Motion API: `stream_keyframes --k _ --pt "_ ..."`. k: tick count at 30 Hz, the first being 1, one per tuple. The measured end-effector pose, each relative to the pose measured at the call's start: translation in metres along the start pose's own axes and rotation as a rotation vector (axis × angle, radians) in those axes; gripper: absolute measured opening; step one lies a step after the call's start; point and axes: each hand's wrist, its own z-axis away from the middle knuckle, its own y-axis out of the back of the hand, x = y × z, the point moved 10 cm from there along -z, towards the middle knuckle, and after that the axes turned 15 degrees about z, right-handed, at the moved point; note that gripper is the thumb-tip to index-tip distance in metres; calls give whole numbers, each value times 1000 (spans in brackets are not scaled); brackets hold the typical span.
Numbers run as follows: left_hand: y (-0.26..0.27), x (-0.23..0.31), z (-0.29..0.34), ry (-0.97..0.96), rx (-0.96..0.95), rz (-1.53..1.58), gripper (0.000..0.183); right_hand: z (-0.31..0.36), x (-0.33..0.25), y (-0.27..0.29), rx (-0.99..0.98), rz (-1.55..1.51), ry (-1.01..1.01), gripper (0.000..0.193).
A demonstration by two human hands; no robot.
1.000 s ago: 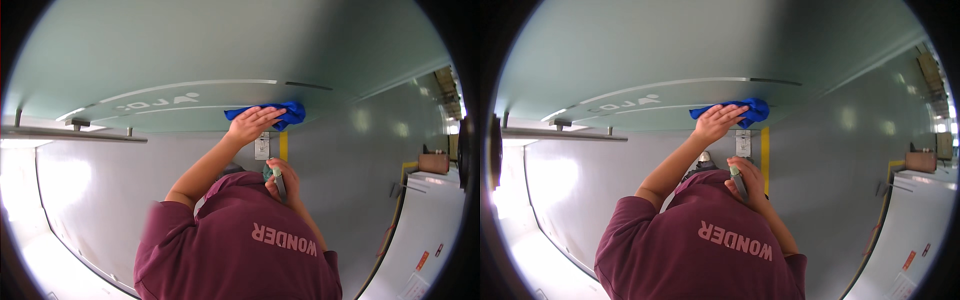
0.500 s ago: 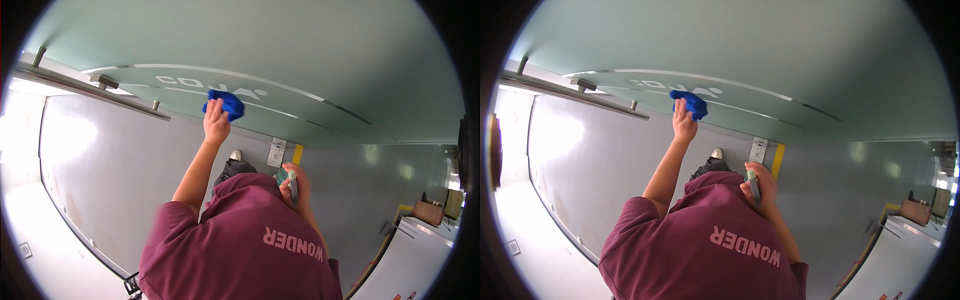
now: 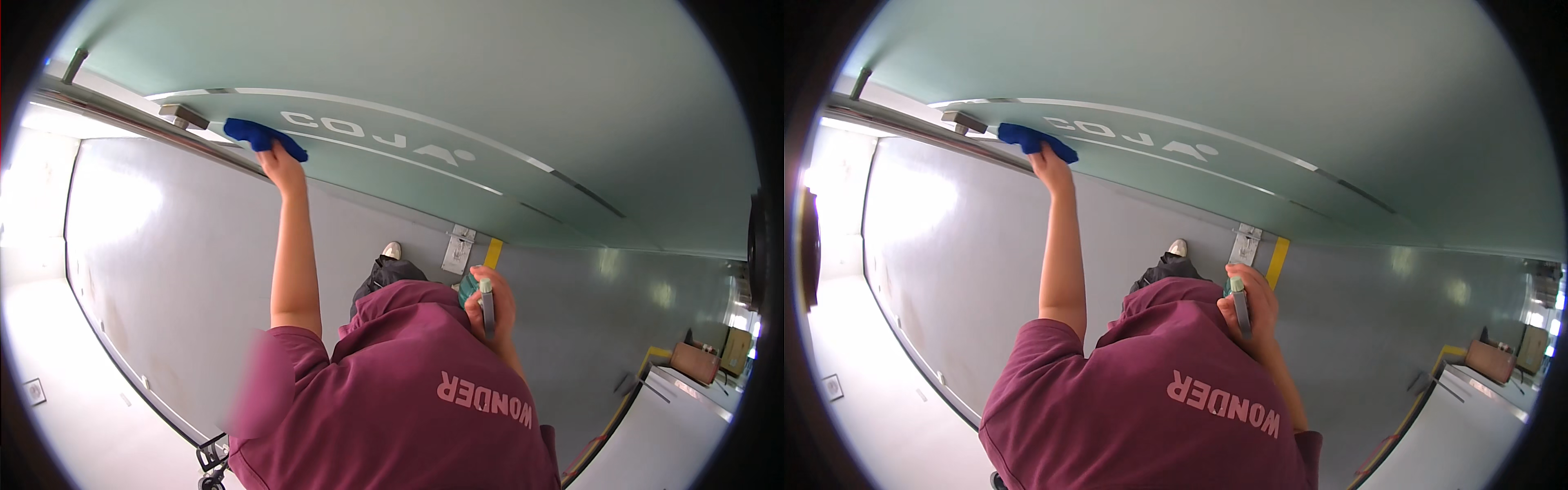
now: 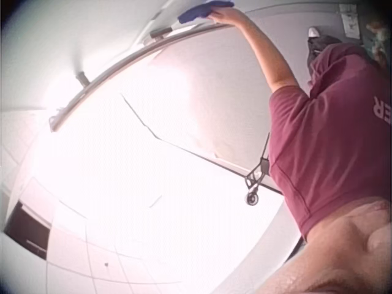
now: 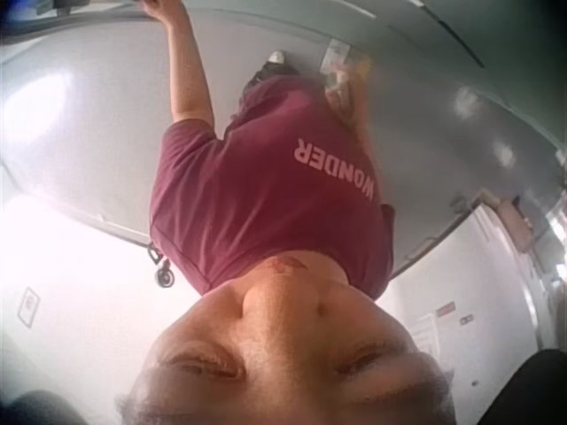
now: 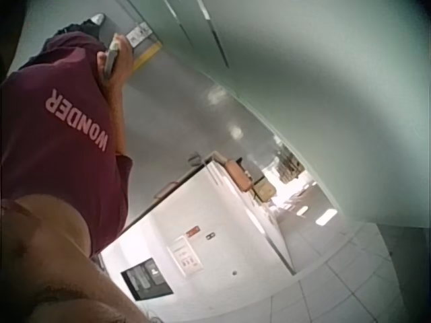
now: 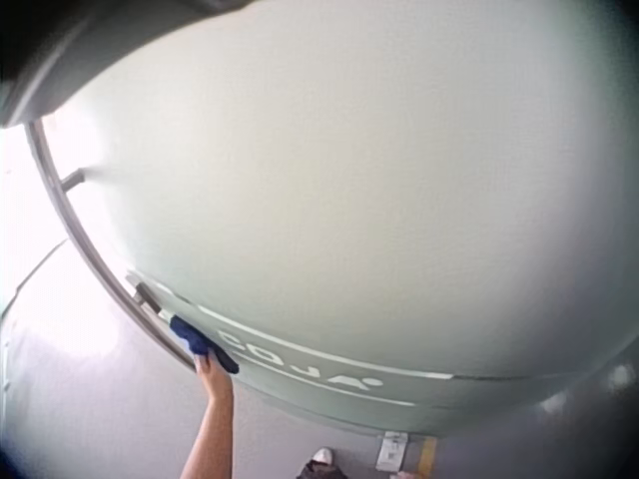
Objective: Cleaning a glass door with a cloth and spray.
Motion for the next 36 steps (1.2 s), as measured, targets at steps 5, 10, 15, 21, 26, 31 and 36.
stream_keyframes --k 5,10,15,21,26,31,36 --pt "4 -28 -23 357 138 343 40 0 -1 0 -38 17 -1 34" --pt "-16 -17 12 525 114 395 45 3 2 4 -30 0 -65 36" --pt "-51 0 79 660 91 487 42 6 8 7 -37 2 -96 37" --pt "-93 19 166 975 18 612 29 7 12 13 -29 3 -128 39" --pt "-128 34 205 1179 -151 767 20 16 22 17 -29 -2 -208 39" --pt "-161 64 231 1307 -289 897 24 24 31 26 44 8 -178 40" --pt "-193 77 272 1468 -446 913 26 38 40 33 107 -16 -194 40"
